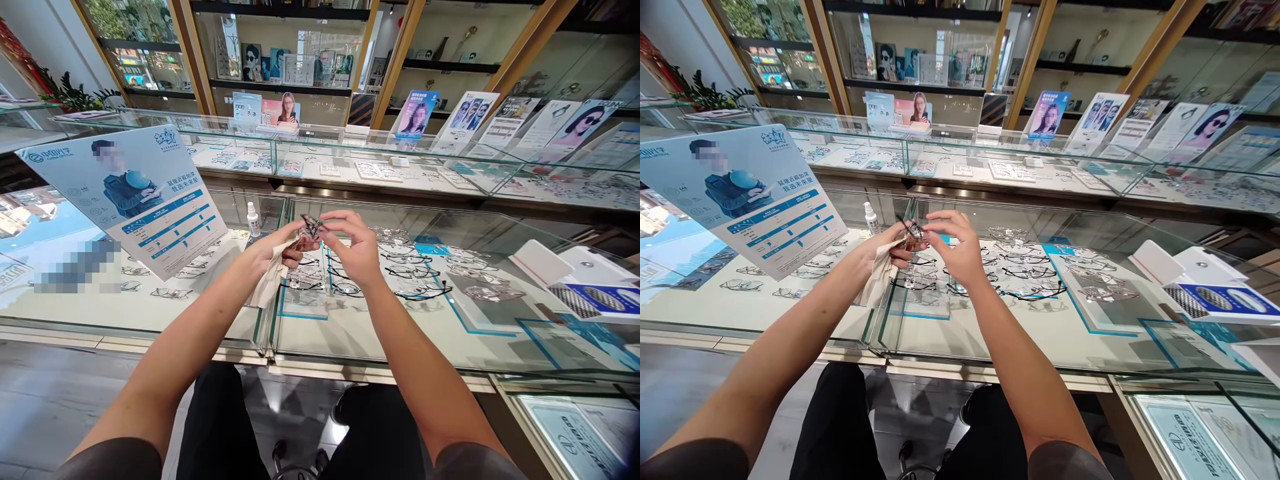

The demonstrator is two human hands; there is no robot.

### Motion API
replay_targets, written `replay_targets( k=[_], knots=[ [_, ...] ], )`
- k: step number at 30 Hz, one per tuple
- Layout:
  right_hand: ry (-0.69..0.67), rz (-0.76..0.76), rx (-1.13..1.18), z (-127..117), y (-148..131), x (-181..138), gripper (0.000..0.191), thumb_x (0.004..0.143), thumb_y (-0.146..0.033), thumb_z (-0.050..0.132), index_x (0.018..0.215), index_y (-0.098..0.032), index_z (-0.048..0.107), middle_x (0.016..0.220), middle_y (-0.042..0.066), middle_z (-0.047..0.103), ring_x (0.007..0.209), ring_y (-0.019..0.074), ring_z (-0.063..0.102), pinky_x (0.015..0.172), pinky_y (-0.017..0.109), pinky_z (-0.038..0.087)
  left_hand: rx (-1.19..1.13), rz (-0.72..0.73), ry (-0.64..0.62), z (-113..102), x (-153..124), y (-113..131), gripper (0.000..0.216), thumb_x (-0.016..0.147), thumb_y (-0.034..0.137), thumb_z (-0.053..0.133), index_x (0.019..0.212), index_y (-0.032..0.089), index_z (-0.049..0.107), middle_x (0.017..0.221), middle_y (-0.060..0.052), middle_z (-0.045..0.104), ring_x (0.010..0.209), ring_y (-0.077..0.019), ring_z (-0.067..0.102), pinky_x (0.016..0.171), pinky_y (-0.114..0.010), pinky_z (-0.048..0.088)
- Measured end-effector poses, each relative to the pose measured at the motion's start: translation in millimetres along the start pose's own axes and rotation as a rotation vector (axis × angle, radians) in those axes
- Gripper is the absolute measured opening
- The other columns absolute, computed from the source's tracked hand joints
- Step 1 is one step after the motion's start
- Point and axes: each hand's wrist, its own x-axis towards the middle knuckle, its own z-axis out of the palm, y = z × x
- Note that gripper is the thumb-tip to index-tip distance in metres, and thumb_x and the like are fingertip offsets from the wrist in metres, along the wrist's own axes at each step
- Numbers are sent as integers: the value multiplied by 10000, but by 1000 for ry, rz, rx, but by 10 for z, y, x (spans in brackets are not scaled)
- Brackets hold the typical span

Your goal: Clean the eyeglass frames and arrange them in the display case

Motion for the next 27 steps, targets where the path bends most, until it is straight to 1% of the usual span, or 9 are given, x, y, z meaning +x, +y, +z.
replay_targets(
  k=[3, 6, 8, 10, 12, 15, 20, 24, 27],
  knots=[
    [111, 2, -15, -79, 160, 60, 224, 995, -537, 753, 980, -335, 850, 1175, 63, 780, 1200, 309, 694, 1157, 557, 496, -20, -24, 54, -28, 27, 9, 390, 782, 459, 905, 900, 176, 663, 756, -20, 673, 409, -18, 277, 355, -157, 197],
    [179, 55, -243, -206, 344, 124, 266, 1009, -536, 718, 995, -308, 853, 1099, 80, 744, 1170, 325, 657, 1123, 554, 491, -24, 140, 103, -72, 37, 48, 376, 700, 321, 912, 803, 197, 572, 674, 37, 587, 421, -22, 255, 363, -162, 178],
    [157, 133, -457, -286, 474, 153, 279, 1029, -503, 681, 1015, -290, 860, 1052, 91, 720, 1146, 339, 622, 1095, 560, 473, -14, 241, 131, -106, 38, 74, 375, 646, 261, 883, 780, 206, 537, 674, 52, 570, 434, -25, 257, 372, -169, 186],
    [79, 218, -629, -342, 603, 169, 254, 1041, -420, 656, 1041, -277, 866, 1026, 99, 711, 1128, 350, 599, 1070, 567, 444, 49, 309, 179, -135, 31, 88, 335, 620, 257, 846, 788, 210, 559, 692, 48, 578, 451, -43, 306, 385, -187, 217],
    [-18, 274, -751, -373, 721, 173, 221, 1031, -324, 655, 1040, -271, 870, 1007, 104, 712, 1125, 359, 583, 1056, 576, 403, 195, 346, 213, -160, 5, 93, 261, 631, 274, 808, 780, 210, 602, 700, 27, 592, 484, -73, 380, 414, -213, 270],
    [-127, 307, -869, -383, 854, 174, 206, 1019, -234, 670, 1004, -271, 873, 1000, 101, 726, 1115, 349, 561, 1049, 581, 351, 557, 394, 193, -191, -73, 105, 152, 673, 273, 791, 741, 197, 678, 690, -8, 613, 560, -107, 459, 508, -245, 331],
    [-203, 351, -901, -350, 926, 181, 216, 1042, -161, 682, 976, -211, 882, 940, 87, 736, 1036, 273, 548, 1051, 564, 297, 1103, 458, 154, -244, -193, 146, 140, 731, 327, 821, 716, 200, 764, 660, -21, 635, 606, -135, 478, 590, -284, 313],
    [-243, 409, -937, -304, 921, 183, 236, 1008, -126, 704, 887, -213, 886, 854, 77, 753, 1010, 267, 579, 1040, 546, 304, 1358, 410, 102, -261, -188, 111, 155, 771, 363, 815, 718, 219, 793, 682, -29, 677, 645, -165, 526, 618, -291, 304],
    [-254, 440, -988, -277, 924, 176, 255, 987, -134, 698, 870, -256, 888, 848, 68, 786, 1016, 286, 604, 1037, 540, 328, 1455, 356, 81, -253, -170, 61, 148, 758, 371, 834, 737, 227, 808, 705, -35, 700, 650, -180, 538, 623, -296, 295]
  ],
)
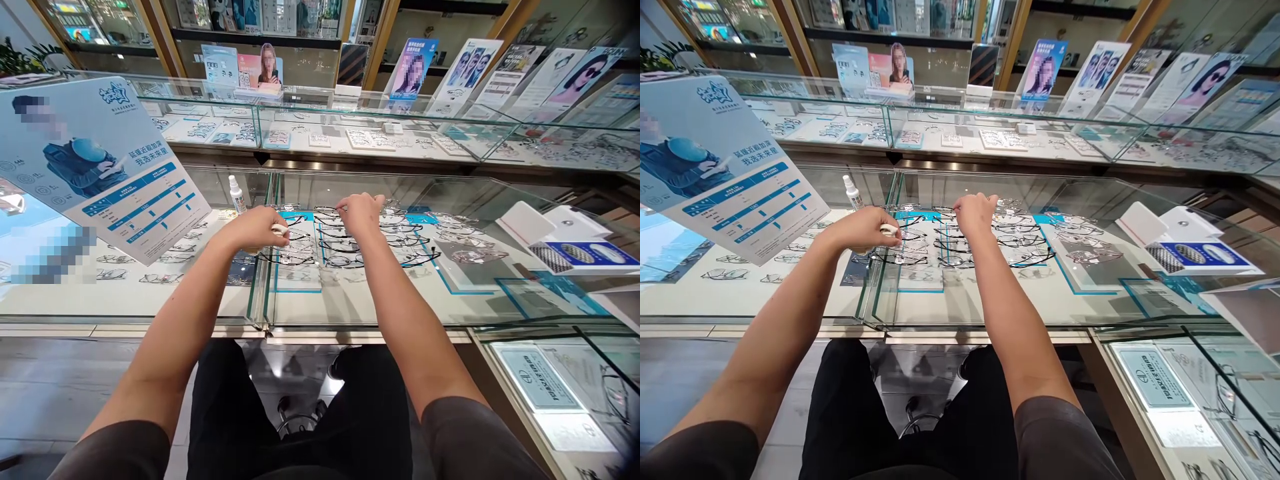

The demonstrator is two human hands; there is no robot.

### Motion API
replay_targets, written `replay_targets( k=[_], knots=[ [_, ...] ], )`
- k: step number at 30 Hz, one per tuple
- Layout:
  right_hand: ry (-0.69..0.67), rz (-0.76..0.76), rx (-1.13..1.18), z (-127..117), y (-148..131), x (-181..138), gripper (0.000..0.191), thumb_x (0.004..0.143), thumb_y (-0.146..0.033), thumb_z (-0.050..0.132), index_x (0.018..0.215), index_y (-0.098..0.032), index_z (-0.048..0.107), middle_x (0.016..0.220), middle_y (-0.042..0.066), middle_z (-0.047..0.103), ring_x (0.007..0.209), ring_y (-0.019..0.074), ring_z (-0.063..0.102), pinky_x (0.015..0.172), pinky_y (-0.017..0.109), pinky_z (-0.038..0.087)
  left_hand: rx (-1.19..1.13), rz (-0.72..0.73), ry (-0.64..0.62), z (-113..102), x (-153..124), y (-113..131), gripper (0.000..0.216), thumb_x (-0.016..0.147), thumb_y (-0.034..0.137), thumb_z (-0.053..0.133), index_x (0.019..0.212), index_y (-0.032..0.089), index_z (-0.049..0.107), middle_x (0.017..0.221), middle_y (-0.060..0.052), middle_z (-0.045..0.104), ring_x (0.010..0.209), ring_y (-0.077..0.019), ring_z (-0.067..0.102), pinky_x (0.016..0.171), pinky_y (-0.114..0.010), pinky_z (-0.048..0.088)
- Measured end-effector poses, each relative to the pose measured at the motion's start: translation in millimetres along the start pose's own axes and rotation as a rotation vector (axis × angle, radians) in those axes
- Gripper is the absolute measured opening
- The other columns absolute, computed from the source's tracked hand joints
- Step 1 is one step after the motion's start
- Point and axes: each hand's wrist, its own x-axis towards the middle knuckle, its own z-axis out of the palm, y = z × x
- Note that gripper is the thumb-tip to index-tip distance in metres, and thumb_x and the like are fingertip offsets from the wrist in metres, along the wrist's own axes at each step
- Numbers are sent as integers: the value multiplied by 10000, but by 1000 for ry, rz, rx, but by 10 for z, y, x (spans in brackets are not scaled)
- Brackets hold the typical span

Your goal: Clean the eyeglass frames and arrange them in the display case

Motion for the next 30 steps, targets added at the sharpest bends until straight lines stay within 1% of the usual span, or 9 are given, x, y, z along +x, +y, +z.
replay_targets(
  k=[8, 11, 13, 16, 18, 20, 24, 27, 30],
  knots=[
    [-62, 69, -64, 53, 5, 20, 286, 1023, -228, 627, 940, -268, 898, 856, 90, 814, 1040, 313, 645, 1015, 526, 306, 75, -71, -146, 52, -8, 22, 123, 707, 341, 853, 695, 251, 771, 602, -7, 612, 575, -187, 475, 615, -315, 242],
    [-92, 90, -79, 70, 6, 34, 310, 1021, -226, 602, 945, -279, 898, 872, 89, 821, 1033, 309, 653, 1012, 523, 286, 110, -73, -174, 73, -3, 37, 124, 705, 334, 843, 674, 255, 752, 570, -3, 586, 550, -189, 457, 611, -320, 224],
    [-102, 80, -70, 69, 5, 32, 316, 1023, -224, 584, 965, -281, 890, 888, 89, 823, 1043, 315, 658, 1026, 526, 291, 113, -75, -175, 88, 0, 44, 132, 705, 328, 841, 655, 252, 746, 561, -4, 581, 537, -186, 447, 610, -322, 222],
    [-56, 24, -2, 22, -10, 0, 315, 1041, -275, 553, 1089, -273, 864, 924, 99, 820, 1071, 338, 656, 1047, 537, 323, 79, -68, -181, 87, -4, 47, 144, 705, 310, 836, 624, 244, 736, 554, -4, 579, 524, -175, 439, 602, -322, 235],
    [6, -12, 64, -39, -38, -36, 342, 1036, -292, 533, 1201, -252, 831, 969, 114, 811, 1072, 347, 655, 1039, 535, 356, 24, -45, -196, 63, -15, 57, 125, 703, 298, 825, 628, 241, 743, 569, -4, 602, 541, -174, 470, 598, -314, 262],
    [74, -33, 131, -108, -78, -78, 393, 999, -242, 520, 1282, -224, 793, 1049, 130, 795, 1067, 346, 655, 1015, 515, 393, -68, 13, -221, 23, -28, 83, 93, 701, 292, 813, 647, 238, 760, 616, -10, 659, 595, -183, 545, 606, -298, 318],
    [148, -91, 261, -194, -166, -159, 493, 921, -142, 488, 1326, -206, 762, 1137, 139, 750, 1009, 327, 654, 934, 460, 457, -294, 159, -259, -64, -42, 154, 48, 707, 269, 793, 695, 226, 809, 728, -32, 755, 696, -193, 653, 660, -278, 440],
    [129, -168, 356, -194, -222, -202, 483, 930, -136, 482, 1297, -213, 786, 1099, 126, 733, 952, 306, 653, 892, 434, 487, -457, 196, -194, -80, -23, 162, 71, 714, 281, 818, 722, 211, 824, 758, -52, 761, 711, -180, 659, 686, -281, 477],
    [96, -266, 478, -157, -265, -221, 418, 940, -157, 525, 1237, -225, 812, 1036, 104, 731, 941, 284, 656, 891, 411, 508, -632, 208, -55, -31, 25, 104, 152, 718, 332, 869, 711, 194, 804, 883, -89, 791, 818, -187, 684, 746, -292, 502]
  ],
)
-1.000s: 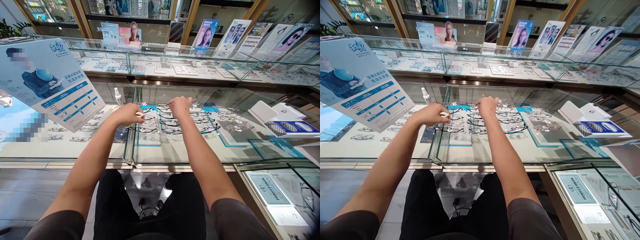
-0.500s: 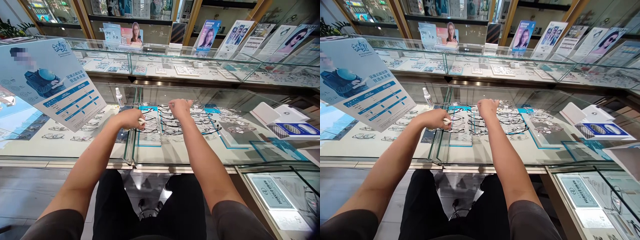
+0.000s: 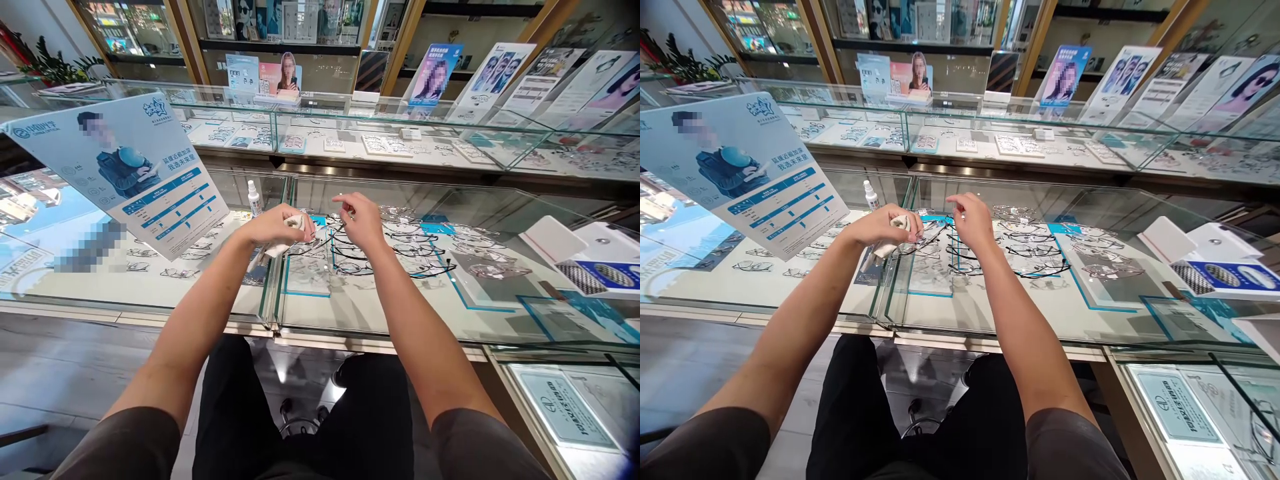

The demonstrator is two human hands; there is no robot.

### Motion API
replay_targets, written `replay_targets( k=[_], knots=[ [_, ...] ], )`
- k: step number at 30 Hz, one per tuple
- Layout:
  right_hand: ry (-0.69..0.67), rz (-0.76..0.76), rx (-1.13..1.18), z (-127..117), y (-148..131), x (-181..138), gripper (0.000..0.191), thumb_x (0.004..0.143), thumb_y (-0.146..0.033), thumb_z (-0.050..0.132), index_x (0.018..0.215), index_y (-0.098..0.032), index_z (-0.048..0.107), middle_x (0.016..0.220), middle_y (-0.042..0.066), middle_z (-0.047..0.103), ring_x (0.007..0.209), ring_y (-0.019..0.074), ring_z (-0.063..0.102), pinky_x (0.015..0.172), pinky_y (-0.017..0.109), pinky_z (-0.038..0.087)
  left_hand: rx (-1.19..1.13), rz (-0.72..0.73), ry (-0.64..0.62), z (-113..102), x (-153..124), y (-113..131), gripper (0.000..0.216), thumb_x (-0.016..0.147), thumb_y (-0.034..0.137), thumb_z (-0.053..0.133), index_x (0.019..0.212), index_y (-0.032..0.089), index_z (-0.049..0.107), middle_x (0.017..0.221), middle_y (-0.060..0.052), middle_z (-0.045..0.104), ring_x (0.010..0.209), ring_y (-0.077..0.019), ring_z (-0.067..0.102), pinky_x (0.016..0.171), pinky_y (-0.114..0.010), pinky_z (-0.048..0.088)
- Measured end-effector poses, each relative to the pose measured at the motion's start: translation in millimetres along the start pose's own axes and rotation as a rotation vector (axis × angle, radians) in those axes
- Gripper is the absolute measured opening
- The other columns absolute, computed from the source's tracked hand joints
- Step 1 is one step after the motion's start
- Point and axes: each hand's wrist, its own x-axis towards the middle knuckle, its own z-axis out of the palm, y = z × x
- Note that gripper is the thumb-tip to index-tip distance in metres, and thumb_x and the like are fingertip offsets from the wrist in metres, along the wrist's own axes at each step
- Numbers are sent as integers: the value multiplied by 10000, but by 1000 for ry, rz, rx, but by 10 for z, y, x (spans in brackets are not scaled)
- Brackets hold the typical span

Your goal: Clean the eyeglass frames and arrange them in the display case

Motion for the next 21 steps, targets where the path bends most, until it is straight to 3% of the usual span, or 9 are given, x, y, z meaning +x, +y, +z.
replay_targets(
  k=[7, 15, 21],
  knots=[
    [-37, -97, 289, 100, -1, 2, 203, 938, -327, 691, 1053, -226, 826, 898, 56, 743, 815, 228, 631, 818, 378, 507, -196, 27, 299, 1, 137, -276, 435, 673, 540, 986, 822, 177, 798, 919, -83, 802, 825, -175, 680, 755, -301, 502],
    [-144, -21, 594, 63, -163, -32, 200, 880, -408, 757, 922, -213, 751, 828, 30, 729, 753, 193, 643, 766, 356, 504, -296, 60, 452, 33, 208, -333, 527, 643, 605, 1009, 874, 184, 791, 948, -65, 812, 818, -167, 680, 754, -289, 501],
    [-94, -12, 726, 79, -300, -64, 299, 875, -499, 793, 976, -219, 757, 670, -43, 584, 677, 161, 562, 737, 340, 467, -271, 104, 533, 35, 223, -369, 545, 626, 623, 1016, 875, 182, 812, 890, -58, 794, 785, -158, 656, 735, -278, 479]
  ],
)
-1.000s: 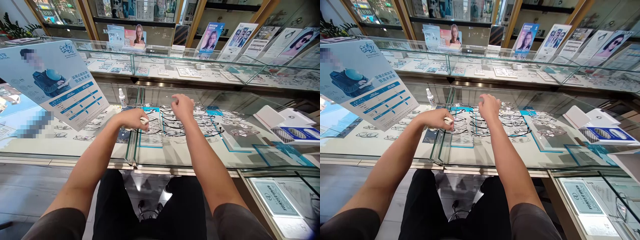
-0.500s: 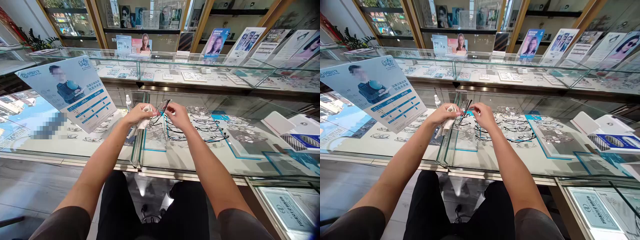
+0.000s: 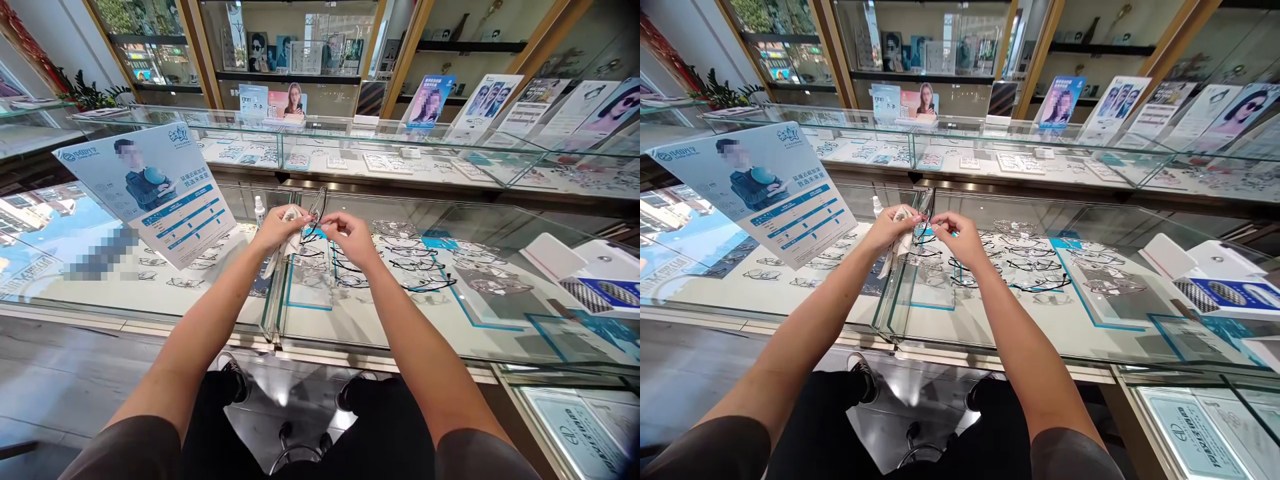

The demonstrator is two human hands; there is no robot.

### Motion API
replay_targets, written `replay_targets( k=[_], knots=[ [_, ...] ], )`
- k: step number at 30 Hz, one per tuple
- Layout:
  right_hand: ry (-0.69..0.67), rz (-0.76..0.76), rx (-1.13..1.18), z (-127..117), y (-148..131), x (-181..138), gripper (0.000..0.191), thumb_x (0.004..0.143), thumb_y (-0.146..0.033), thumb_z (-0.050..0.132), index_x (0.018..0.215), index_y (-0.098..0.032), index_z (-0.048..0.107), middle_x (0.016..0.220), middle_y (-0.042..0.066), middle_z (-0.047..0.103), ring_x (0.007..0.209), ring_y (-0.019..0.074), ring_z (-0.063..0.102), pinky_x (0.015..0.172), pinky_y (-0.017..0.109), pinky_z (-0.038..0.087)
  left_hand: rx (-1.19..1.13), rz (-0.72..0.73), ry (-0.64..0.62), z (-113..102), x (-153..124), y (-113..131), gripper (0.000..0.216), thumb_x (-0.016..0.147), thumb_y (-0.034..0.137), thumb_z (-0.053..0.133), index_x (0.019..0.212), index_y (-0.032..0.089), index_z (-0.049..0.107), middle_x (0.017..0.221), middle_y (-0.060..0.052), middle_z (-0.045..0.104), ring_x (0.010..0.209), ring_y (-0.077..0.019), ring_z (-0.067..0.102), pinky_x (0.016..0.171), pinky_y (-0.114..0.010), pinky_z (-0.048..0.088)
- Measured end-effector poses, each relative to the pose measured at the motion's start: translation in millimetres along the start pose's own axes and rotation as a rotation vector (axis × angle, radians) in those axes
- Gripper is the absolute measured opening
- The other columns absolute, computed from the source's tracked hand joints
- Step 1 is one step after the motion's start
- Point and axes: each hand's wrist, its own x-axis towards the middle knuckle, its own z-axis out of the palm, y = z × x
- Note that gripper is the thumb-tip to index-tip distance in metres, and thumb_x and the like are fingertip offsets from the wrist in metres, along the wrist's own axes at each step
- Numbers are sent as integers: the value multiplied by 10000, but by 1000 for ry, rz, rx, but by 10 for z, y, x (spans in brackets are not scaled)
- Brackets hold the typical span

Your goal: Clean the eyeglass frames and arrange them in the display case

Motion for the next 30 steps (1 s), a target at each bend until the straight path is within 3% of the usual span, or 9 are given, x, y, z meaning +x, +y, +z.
replay_targets(
  k=[6, 10, 18, 24, 30],
  knots=[
    [48, 12, 37, 86, 23, 3, 365, 849, -568, 829, 890, -218, 731, 662, -46, 569, 662, 144, 493, 687, 323, 399, 29, -7, -14, 3, -25, -38, 531, 633, 609, 1018, 863, 175, 816, 790, -28, 731, 677, -118, 551, 644, -254, 385],
    [48, 24, 42, 91, 35, 20, 390, 835, -592, 829, 848, -225, 698, 648, -47, 557, 663, 147, 501, 687, 322, 409, 26, -24, -28, 11, -53, -42, 538, 620, 597, 1027, 875, 175, 812, 826, -36, 746, 684, -115, 543, 643, -253, 378],
    [81, 38, 17, 93, -18, 16, 280, 843, -497, 776, 833, -236, 676, 634, -48, 543, 656, 154, 510, 674, 316, 417, 124, -20, -46, 25, -66, -50, 538, 630, 626, 1007, 808, 173, 777, 762, -31, 727, 635, -121, 525, 603, -269, 376],
    [288, 109, -9, 89, 12, 10, 204, 789, -413, 707, 746, -252, 589, 540, -71, 513, 527, 125, 437, 583, 298, 346, 34, 55, 45, 3, -13, -121, 522, 685, 641, 975, 825, 181, 773, 997, -108, 839, 961, -244, 755, 858, -351, 557],
    [392, 249, 79, 16, 52, 44, 194, 744, -361, 694, 672, -257, 547, 505, -72, 495, 500, 120, 446, 555, 295, 384, -26, 144, 213, -22, 34, -167, 518, 711, 643, 960, 876, 192, 765, 1071, -110, 842, 1006, -255, 790, 980, -416, 601]
  ],
)
